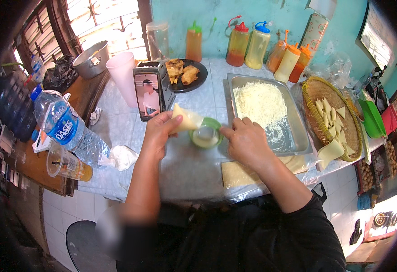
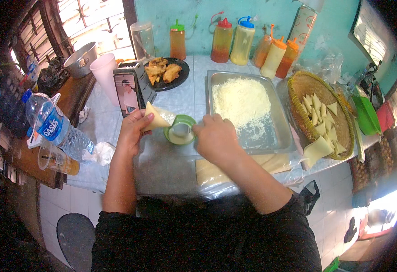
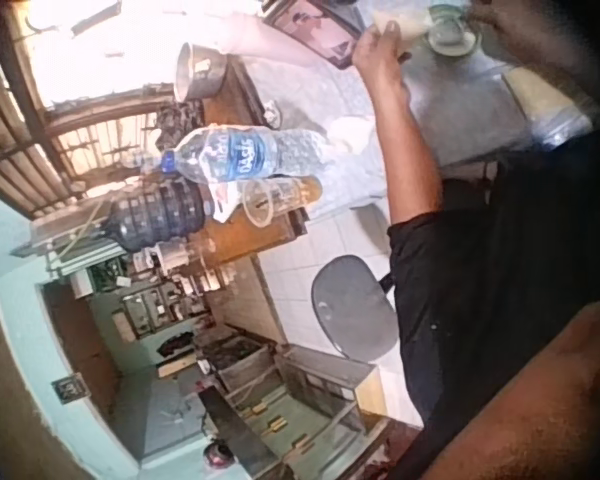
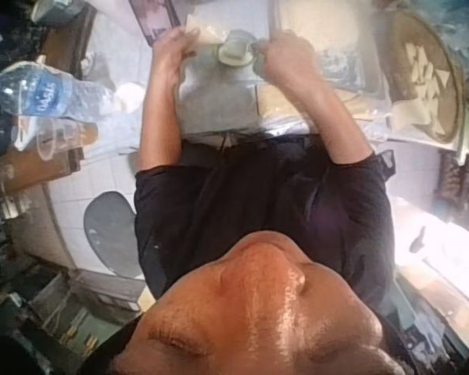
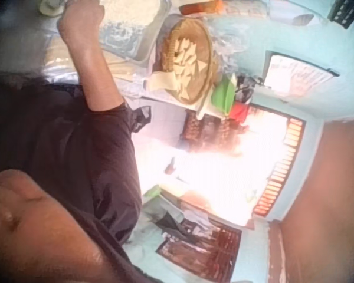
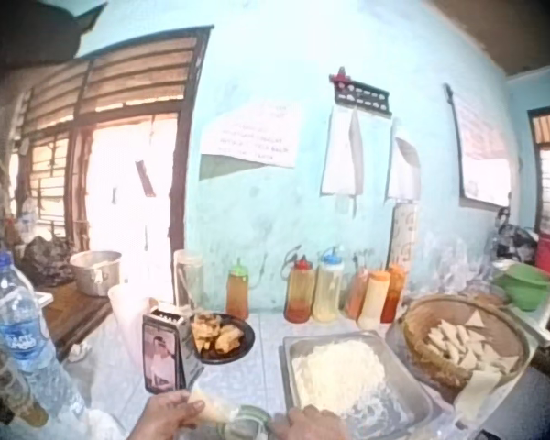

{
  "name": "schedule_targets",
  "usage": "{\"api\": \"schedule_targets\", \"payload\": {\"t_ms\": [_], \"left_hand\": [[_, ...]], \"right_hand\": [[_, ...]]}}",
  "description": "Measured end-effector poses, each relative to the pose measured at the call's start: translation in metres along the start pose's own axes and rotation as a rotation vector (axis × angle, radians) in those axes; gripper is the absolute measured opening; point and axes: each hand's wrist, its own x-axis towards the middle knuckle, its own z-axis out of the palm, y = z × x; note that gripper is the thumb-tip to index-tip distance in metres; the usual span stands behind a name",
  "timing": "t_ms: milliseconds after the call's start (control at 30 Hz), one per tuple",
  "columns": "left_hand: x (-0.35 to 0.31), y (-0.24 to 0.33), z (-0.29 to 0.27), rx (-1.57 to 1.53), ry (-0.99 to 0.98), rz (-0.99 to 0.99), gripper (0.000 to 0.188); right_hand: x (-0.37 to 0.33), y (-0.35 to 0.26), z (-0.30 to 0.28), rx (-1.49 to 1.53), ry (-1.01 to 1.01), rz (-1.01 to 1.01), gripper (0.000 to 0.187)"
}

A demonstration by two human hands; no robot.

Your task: The person folds square pastry sheets into triangular samosas, fills them with shredded cheese, seals the edges with a liquid applied by a spoon, and places the finished pieces into a woven basket. The process repeats continuously with multiple units.

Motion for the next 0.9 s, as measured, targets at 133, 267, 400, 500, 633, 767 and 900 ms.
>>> {"api": "schedule_targets", "payload": {"t_ms": [133,267,400,500,633,767,900], "left_hand": [[0.0,-0.003,0.001,-0.079,-0.077,0.048,0.024],[-0.004,-0.006,0.006,-0.133,-0.14,0.055,0.027],[-0.008,-0.005,0.011,-0.177,-0.175,0.048,0.028],[-0.01,-0.001,0.013,-0.214,-0.183,0.032,0.027],[-0.009,-0.004,0.01,-0.237,-0.19,0.042,0.027],[-0.011,-0.003,0.011,-0.236,-0.199,0.055,0.029],[-0.013,-0.001,0.01,-0.224,-0.183,0.063,0.03]], "right_hand": [[-0.003,0.005,0.001,0.149,0.319,-0.091,0.031],[-0.006,0.01,0.0,0.154,0.464,-0.129,0.039],[-0.009,-0.002,-0.003,0.044,0.405,-0.221,0.046],[-0.007,0.003,0.007,0.01,0.408,-0.17,0.049],[-0.008,0.001,0.0,0.042,0.451,-0.115,0.049],[-0.011,-0.002,0.001,0.033,0.398,-0.197,0.049],[-0.011,0.002,0.005,0.026,0.42,-0.117,0.047]]}}
